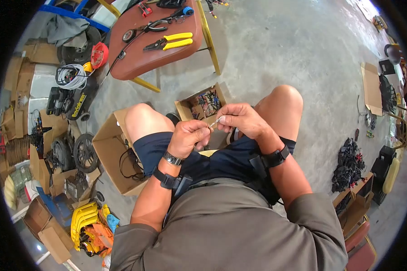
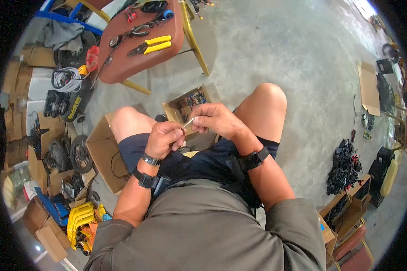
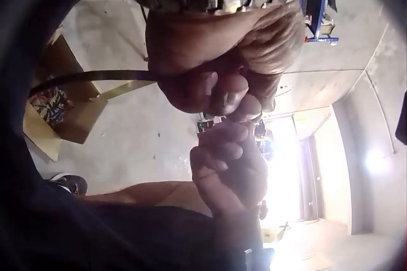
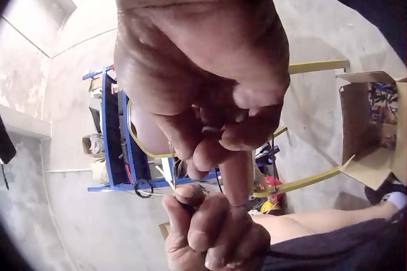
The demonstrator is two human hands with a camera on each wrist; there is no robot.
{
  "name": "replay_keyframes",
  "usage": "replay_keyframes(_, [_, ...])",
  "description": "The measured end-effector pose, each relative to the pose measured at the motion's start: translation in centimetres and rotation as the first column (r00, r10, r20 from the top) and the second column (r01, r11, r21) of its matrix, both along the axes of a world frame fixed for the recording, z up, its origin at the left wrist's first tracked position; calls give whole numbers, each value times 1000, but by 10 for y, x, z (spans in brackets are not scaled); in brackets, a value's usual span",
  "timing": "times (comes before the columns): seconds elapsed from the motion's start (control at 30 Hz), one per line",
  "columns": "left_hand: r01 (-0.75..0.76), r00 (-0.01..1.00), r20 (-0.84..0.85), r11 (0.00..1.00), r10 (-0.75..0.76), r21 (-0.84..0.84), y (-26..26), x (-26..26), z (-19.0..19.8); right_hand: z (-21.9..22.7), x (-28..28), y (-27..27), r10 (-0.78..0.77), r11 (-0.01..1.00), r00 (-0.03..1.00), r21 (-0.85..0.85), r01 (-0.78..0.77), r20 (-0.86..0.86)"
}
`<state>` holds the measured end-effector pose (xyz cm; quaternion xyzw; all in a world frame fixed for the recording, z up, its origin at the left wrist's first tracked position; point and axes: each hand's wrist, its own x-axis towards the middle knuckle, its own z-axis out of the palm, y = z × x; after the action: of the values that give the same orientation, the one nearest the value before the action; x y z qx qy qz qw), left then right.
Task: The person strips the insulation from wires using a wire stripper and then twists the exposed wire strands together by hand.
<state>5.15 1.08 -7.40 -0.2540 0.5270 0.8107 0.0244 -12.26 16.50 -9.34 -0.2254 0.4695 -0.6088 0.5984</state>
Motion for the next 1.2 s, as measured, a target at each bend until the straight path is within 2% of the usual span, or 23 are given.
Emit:
replay_keyframes(0.1, [-97, 994, -50, 994, 95, -41, 4, -1, -2, 0, 0, 0, -61, 998, 997, -9, 61, 43])
replay_keyframes(0.2, [-64, 998, -27, 995, 62, -79, 4, 0, -3, 9, 7, 0, -141, 990, 988, -23, 142, 56])
replay_keyframes(0.4, [-84, 995, -54, 995, 80, -59, 10, -3, -11, -9, 15, -4, -206, 977, 976, -73, 201, -71])
replay_keyframes(0.5, [-135, 990, 5, 968, 139, -210, 15, -8, -11, -10, 18, -4, -250, 968, 953, -18, 251, -168])
replay_keyframes(0.7, [-128, 992, -5, 978, 129, -167, 18, -9, -20, -10, 21, -6, -302, 949, 884, -23, 315, -356])
replay_keyframes(0.9, [-154, 988, 0, 983, 155, -100, 20, -10, -14, -9, 23, -8, -327, 943, 917, -10, 334, -227])
replay_keyframes(1.0, [-124, 992, -7, 973, 125, -193, 18, -11, -13, -17, 27, -9, -341, 938, 925, 10, 347, -168])
replay_keyframes(1.1, [-177, 983, -77, 968, 166, -178, 20, -11, -17, -19, 27, -9, -315, 944, 912, 10, 329, -263])
replay_keyframes(1.2, [-225, 974, -83, 957, 213, -183, 20, -12, -17, -18, 31, -11, -341, 939, 930, -8, 343, -135])
